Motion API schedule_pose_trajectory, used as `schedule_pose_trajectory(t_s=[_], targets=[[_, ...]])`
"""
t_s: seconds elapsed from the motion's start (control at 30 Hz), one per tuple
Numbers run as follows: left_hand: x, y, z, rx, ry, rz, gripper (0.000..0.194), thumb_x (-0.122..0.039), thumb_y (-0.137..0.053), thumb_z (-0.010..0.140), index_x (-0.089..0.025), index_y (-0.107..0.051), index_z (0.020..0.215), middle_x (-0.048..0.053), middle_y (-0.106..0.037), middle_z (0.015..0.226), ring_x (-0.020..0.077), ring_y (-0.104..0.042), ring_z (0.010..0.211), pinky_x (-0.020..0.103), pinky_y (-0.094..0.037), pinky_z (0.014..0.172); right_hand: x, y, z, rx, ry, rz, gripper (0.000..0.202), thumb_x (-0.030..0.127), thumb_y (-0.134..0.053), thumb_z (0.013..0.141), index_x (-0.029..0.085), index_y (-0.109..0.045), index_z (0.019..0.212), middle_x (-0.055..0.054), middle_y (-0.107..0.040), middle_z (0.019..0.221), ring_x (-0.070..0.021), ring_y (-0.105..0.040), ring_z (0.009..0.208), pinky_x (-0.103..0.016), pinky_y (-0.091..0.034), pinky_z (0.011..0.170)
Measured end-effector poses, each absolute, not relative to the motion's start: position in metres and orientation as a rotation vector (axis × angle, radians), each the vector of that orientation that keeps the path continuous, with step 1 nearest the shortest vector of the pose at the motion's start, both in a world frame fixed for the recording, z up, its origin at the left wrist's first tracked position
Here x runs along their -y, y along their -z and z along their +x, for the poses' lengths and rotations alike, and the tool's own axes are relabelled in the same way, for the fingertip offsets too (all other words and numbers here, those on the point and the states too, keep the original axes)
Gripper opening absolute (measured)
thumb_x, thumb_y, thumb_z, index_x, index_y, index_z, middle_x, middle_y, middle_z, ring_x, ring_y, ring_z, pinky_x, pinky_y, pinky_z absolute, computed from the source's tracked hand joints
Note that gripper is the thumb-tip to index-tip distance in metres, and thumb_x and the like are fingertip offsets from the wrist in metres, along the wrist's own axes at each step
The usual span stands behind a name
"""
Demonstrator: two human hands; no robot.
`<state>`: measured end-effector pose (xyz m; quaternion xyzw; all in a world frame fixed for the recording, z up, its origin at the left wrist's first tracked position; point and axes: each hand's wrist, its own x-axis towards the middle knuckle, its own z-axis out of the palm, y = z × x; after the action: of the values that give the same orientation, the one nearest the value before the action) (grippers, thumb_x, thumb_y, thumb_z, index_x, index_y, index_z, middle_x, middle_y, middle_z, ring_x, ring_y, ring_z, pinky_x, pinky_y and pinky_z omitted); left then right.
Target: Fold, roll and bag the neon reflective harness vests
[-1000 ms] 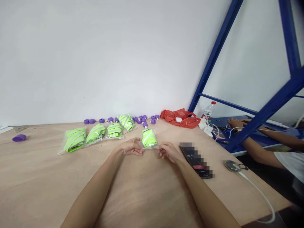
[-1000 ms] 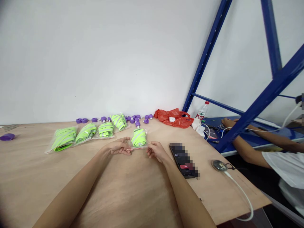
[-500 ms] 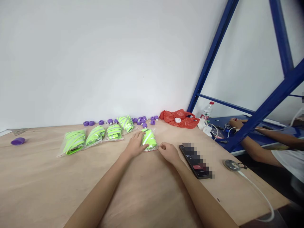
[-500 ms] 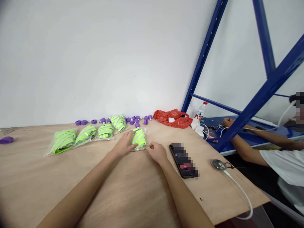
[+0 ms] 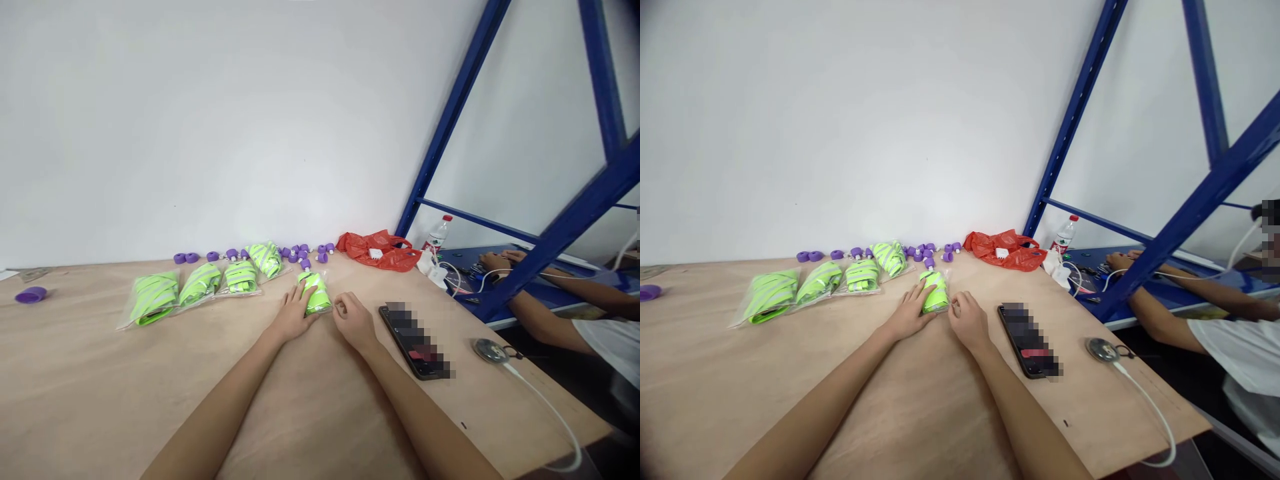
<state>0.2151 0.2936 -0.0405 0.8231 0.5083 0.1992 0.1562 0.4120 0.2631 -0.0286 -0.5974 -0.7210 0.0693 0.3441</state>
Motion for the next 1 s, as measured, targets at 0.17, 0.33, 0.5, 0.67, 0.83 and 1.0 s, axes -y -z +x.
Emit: schedule_pose_trajectory(t_s=[0.17, 0.33, 0.5, 0.67, 0.83, 1.0], targets=[[-0.297, 0.043, 0.218, -1.576, -0.578, 2.33, 0.069, -0.045, -0.054, 0.095, -0.03, -0.029, 0.157, 0.013, -0.013, 0.168, 0.0422, -0.017, 0.151, 0.06, -0.021, 0.116, -0.264, 0.03, 0.405, 1.98, -0.09, -1.362, 0.024, 0.021, -0.048, 0.089, 0.02, -0.064, 0.107, -0.013, -0.063, 0.12, -0.0257, -0.057, 0.117, -0.037, -0.044, 0.103], [-0.3, 0.044, 0.22, -1.718, -0.62, 2.287, 0.067, -0.04, -0.044, 0.099, -0.02, -0.023, 0.159, 0.023, -0.008, 0.167, 0.0463, -0.013, 0.151, 0.066, -0.02, 0.114, -0.264, 0.034, 0.398, 2.21, -0.049, -1.327, 0.043, 0.02, -0.05, 0.09, 0.014, -0.06, 0.131, -0.015, -0.056, 0.142, -0.0283, -0.049, 0.132, -0.042, -0.038, 0.113], [-0.295, 0.041, 0.222, -1.57, -0.622, 2.443, 0.063, -0.027, -0.044, 0.096, -0.02, -0.028, 0.157, 0.014, -0.014, 0.168, 0.0327, -0.013, 0.154, 0.052, -0.019, 0.121, -0.265, 0.037, 0.394, 2.351, -0.18, -1.484, 0.055, 0.036, -0.047, 0.097, 0.02, -0.046, 0.149, -0.01, -0.037, 0.161, -0.0294, -0.037, 0.145, -0.045, -0.032, 0.117], [-0.293, 0.043, 0.227, -1.524, -0.609, 2.518, 0.056, -0.023, -0.036, 0.098, -0.016, -0.035, 0.154, 0.016, -0.016, 0.167, 0.0331, -0.009, 0.155, 0.057, -0.012, 0.122, -0.268, 0.036, 0.392, 2.395, -0.219, -1.633, 0.06, 0.04, -0.044, 0.099, 0.022, -0.036, 0.156, -0.007, -0.028, 0.165, -0.0316, -0.027, 0.151, -0.048, -0.026, 0.119], [-0.293, 0.047, 0.227, -1.534, -0.587, 2.537, 0.062, -0.019, -0.041, 0.094, -0.017, -0.032, 0.155, 0.017, -0.012, 0.167, 0.034, -0.007, 0.155, 0.06, -0.009, 0.121, -0.269, 0.035, 0.391, 2.411, -0.218, -1.665, 0.056, 0.043, -0.042, 0.1, 0.023, -0.042, 0.152, -0.008, -0.024, 0.166, -0.0326, -0.027, 0.151, -0.05, -0.026, 0.117], [-0.288, 0.047, 0.225, -1.549, -0.569, 2.537, 0.063, -0.019, -0.044, 0.092, -0.017, -0.034, 0.155, 0.017, -0.011, 0.167, 0.0342, -0.007, 0.155, 0.06, -0.01, 0.121, -0.27, 0.036, 0.392, 2.402, -0.202, -1.661, 0.058, 0.044, -0.042, 0.1, 0.023, -0.04, 0.153, -0.009, -0.029, 0.164, -0.032, -0.03, 0.149, -0.048, -0.027, 0.117]])
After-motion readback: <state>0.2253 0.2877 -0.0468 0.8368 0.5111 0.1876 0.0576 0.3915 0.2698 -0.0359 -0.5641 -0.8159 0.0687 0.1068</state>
